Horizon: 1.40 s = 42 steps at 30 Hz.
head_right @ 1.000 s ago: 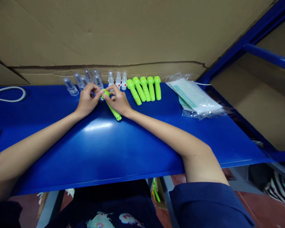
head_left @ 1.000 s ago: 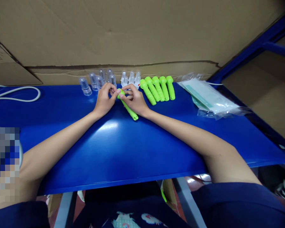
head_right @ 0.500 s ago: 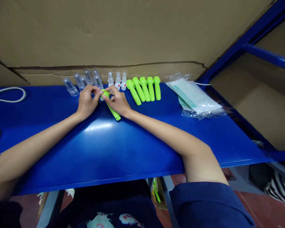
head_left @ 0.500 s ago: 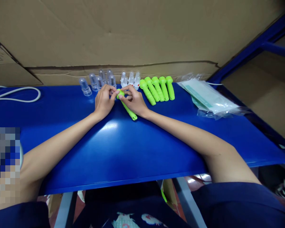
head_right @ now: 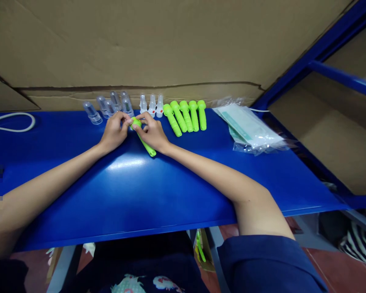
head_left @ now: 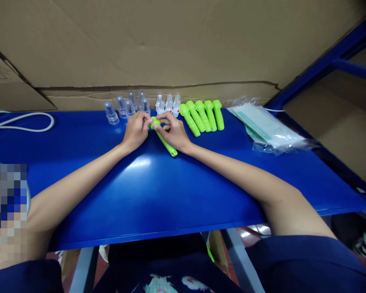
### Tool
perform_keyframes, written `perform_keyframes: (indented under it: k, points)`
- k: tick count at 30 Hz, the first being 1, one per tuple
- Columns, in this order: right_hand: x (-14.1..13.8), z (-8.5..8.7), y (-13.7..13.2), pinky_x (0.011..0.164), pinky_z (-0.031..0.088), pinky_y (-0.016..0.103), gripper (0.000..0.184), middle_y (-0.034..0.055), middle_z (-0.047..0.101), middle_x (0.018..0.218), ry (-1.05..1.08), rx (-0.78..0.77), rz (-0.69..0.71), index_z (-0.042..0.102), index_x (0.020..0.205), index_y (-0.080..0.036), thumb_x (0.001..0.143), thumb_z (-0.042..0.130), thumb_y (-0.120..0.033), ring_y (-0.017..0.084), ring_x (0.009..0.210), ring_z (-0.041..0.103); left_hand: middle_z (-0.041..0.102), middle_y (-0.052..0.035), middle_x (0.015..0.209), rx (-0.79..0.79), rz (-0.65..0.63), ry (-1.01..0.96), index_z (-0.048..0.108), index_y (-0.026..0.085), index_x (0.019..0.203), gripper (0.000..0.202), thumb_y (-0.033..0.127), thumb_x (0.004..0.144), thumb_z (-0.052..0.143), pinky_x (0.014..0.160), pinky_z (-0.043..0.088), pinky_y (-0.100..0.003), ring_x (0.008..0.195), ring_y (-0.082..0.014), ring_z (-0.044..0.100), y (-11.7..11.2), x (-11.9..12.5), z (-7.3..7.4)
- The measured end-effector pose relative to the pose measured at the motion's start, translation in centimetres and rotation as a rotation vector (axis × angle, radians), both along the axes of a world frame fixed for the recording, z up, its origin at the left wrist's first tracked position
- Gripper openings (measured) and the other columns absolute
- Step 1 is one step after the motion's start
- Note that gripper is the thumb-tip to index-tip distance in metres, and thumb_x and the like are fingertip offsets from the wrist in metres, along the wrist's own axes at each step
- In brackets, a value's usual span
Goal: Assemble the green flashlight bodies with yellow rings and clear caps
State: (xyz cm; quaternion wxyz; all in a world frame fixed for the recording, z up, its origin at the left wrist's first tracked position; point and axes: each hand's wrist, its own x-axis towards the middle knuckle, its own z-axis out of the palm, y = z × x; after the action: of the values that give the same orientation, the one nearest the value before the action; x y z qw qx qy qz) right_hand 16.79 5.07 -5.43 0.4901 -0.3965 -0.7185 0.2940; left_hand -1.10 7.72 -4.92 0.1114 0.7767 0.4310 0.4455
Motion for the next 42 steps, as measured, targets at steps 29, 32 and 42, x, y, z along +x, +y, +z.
perform_keyframes:
  k: [29, 32, 42]
  points:
    - [0.0, 0.0, -0.3, 0.059, 0.053, 0.025, 0.050, 0.0059, 0.075, 0.103, 0.020, 0.050, 0.020, 0.050, 0.114, -0.023, 0.094, 0.066, -0.066, 0.013, 0.065, 0.070, 0.065, -0.0027, 0.085, 0.040, -0.106, -0.054, 0.060, 0.021, 0.086, 0.019, 0.036, 0.099, 0.059, 0.084, 0.048, -0.030, 0.083, -0.0170, 0.060, -0.8, -0.3, 1.2]
    - [-0.1, -0.2, 0.1, 0.059, 0.056, 0.025, 0.051, 0.0059, 0.075, 0.106, 0.068, 0.014, 0.017, 0.049, 0.114, -0.023, 0.094, 0.065, -0.067, 0.012, 0.064, 0.070, 0.069, -0.0047, 0.091, 0.055, -0.109, -0.064, 0.063, 0.020, 0.090, 0.026, 0.040, 0.103, 0.052, 0.082, 0.048, -0.030, 0.087, -0.0176, 0.063, -1.0, -0.1, 1.2]
    - [0.3, -0.8, 1.4, 0.056, 0.054, 0.027, 0.048, -0.0013, 0.070, 0.075, 0.219, -0.104, 0.085, 0.039, 0.120, -0.025, 0.101, 0.047, -0.068, 0.017, 0.061, 0.068, 0.069, -0.0064, 0.109, 0.150, -0.122, -0.116, 0.062, 0.022, 0.111, 0.026, 0.043, 0.097, 0.066, 0.079, 0.056, -0.028, 0.099, -0.0170, 0.071, -0.3, -0.1, 0.4]
